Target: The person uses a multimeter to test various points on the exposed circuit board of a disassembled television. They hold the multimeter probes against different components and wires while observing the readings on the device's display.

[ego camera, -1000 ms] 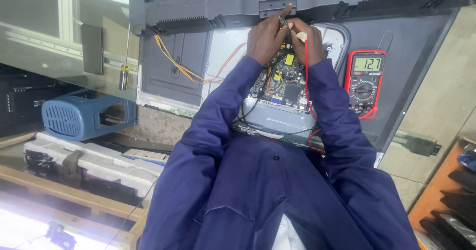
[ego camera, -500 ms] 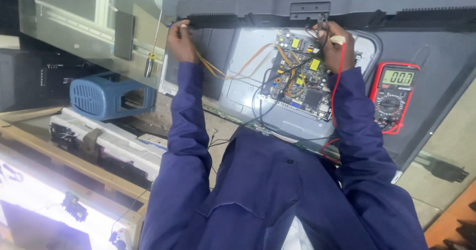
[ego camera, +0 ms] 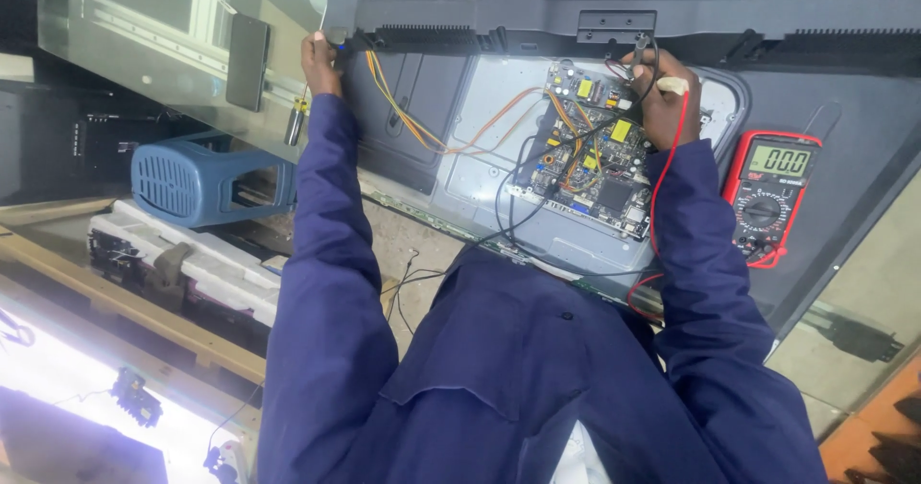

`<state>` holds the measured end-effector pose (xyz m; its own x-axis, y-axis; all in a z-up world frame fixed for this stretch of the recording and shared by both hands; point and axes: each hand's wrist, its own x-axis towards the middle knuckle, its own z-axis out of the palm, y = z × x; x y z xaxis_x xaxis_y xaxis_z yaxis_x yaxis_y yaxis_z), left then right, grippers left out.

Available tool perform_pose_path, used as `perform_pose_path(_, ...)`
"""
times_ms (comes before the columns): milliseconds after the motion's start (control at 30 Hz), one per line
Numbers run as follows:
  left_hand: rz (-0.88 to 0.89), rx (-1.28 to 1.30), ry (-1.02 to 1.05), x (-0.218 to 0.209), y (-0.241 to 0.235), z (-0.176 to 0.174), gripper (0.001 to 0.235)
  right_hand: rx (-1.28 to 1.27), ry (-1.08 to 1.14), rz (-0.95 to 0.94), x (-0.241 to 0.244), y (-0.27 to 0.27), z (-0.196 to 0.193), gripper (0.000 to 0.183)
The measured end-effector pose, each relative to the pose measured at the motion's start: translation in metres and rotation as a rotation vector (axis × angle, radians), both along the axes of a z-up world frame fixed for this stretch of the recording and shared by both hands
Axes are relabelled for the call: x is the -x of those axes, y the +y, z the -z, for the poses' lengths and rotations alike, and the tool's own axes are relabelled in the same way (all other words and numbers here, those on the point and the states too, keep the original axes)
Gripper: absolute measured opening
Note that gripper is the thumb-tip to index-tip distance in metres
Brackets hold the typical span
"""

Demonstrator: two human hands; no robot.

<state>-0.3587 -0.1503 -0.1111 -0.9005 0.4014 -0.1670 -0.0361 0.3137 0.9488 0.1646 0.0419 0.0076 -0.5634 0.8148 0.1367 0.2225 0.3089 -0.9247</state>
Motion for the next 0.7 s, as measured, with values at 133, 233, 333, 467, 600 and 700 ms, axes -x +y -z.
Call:
perform_pose_path(133, 0.051, 0.104, -0.021, 0.005, 0.003, -0.004, 0.034, 0.006, -0.008, -0.007, 0.000, -0.001, -0.003, 0.041)
perform_pose_path(233, 0.101, 0.007, -0.003, 0.006, 0.003, -0.004, 0.022, 0.041, -0.008, 0.010, 0.000, -0.001, -0.001, 0.036)
perform_pose_path(333, 0.036, -0.003, -0.011, -0.001, 0.004, -0.012, 0.025, 0.029, -0.020, 0.010, -0.001, 0.000, 0.002, 0.036)
perform_pose_path(467, 0.076, 0.060, 0.031, -0.003, 0.001, -0.018, 0.030, 0.004, 0.003, -0.012, 0.000, 0.000, 0.001, 0.037)
perform_pose_path(600, 0.100, 0.087, 0.034, -0.006, 0.002, -0.025, 0.029, 0.025, -0.015, 0.004, 0.000, 0.000, 0.000, 0.039)
perform_pose_path(700, 0.091, 0.107, 0.034, -0.009, 0.000, -0.028, 0.032, 0.047, -0.015, 0.010, 0.000, -0.001, 0.000, 0.039)
